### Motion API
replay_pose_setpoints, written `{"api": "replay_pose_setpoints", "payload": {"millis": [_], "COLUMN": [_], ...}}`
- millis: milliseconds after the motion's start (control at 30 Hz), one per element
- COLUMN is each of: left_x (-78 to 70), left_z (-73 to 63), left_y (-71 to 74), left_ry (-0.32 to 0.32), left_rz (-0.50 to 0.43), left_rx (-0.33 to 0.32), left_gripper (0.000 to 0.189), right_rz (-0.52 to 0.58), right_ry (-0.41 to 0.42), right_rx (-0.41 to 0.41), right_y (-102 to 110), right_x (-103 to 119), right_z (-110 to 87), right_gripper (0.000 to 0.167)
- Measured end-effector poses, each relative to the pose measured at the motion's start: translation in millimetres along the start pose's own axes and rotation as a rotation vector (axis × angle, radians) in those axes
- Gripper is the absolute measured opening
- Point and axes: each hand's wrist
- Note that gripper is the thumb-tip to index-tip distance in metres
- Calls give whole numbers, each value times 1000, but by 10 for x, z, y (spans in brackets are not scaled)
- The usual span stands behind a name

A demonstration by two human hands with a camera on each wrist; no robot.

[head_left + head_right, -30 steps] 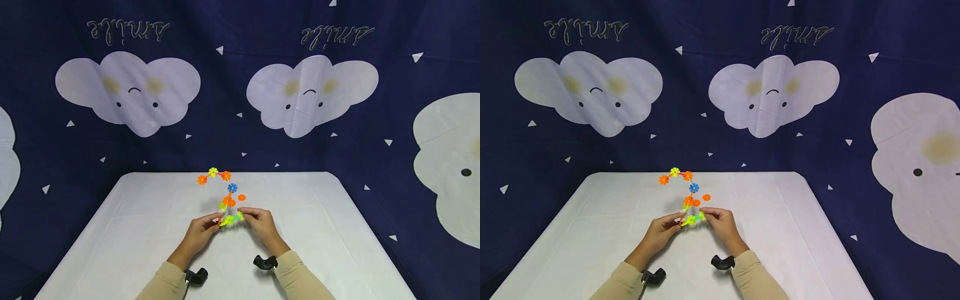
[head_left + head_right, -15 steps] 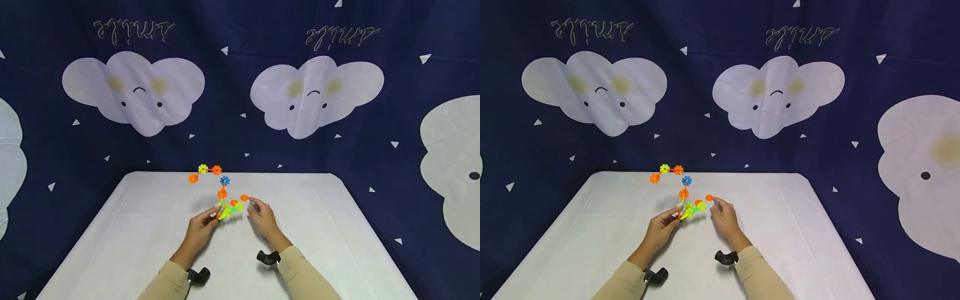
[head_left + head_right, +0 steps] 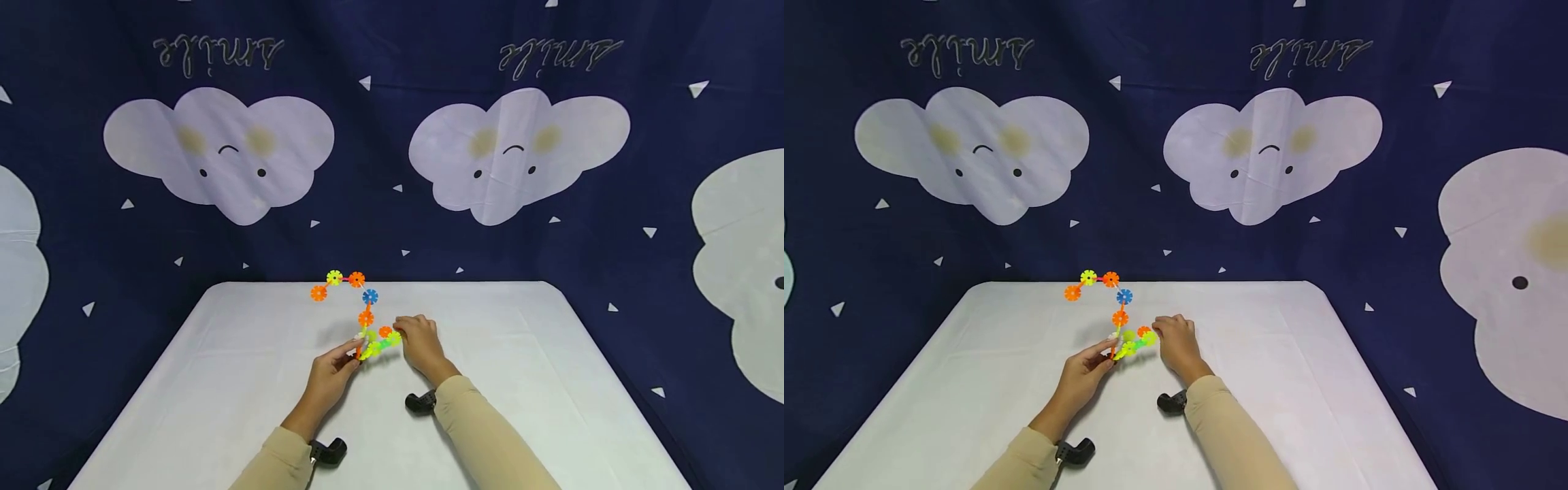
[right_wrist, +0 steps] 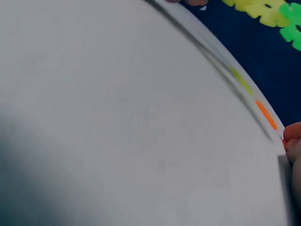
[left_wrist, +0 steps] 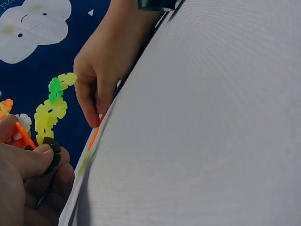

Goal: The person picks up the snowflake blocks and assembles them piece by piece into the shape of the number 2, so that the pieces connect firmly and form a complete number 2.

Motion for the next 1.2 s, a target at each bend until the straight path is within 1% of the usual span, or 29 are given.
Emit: {"api": "replay_pose_setpoints", "payload": {"millis": [100,167,233,300,367,433,500,567,667,767,833,867,900,1033,1100,1133,1200], "left_x": [-9,-15,-18,-20,-25,-48,-104,-193,-331,-401,-405,-403,-415,-421,-414,-406,-400], "left_z": [-14,-14,-10,-7,-8,-13,-18,-20,-21,-22,-21,-21,-18,-2,0,0,-4], "left_y": [-11,-20,-32,-45,-57,-66,-71,-68,-53,-42,-43,-43,-43,-39,-41,-44,-49], "left_ry": [-10,-11,-8,-4,3,7,12,16,14,-5,-10,-22,-19,-17,-19,-20,-27], "left_rz": [17,19,9,0,6,29,50,54,35,14,12,14,17,32,31,29,23], "left_rx": [-8,-15,-13,-13,-21,-33,-44,-47,-36,-30,-28,-27,-27,-17,-14,-12,-9], "left_gripper": [45,45,45,45,45,45,44,43,41,40,40,40,41,41,41,41,41], "right_rz": [107,182,245,288,307,314,321,340,407,503,571,601,645,889,1001,1038,1077], "right_ry": [6,-27,-85,-141,-178,-183,-171,-156,-146,-181,-215,-223,-237,-221,-232,-242,-271], "right_rx": [-46,-68,-85,-100,-98,-91,-89,-105,-166,-218,-218,-217,-212,-162,-136,-123,-112], "right_y": [25,51,82,112,133,154,177,206,256,296,307,300,292,270,280,286,301], "right_x": [-50,-75,-91,-94,-87,-68,-43,-18,19,45,52,52,58,81,102,105,113], "right_z": [-49,-89,-136,-184,-237,-297,-356,-405,-450,-481,-499,-509,-517,-542,-551,-555,-562], "right_gripper": [17,18,20,20,16,12,10,10,11,10,10,12,14,28,34,35,37]}}
Point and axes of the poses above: each hand's wrist, its own z-axis towards the middle knuckle, its own y-axis out of the back of the hand, x = y × z, and after that the axes turned 3 degrees about -z, right-handed
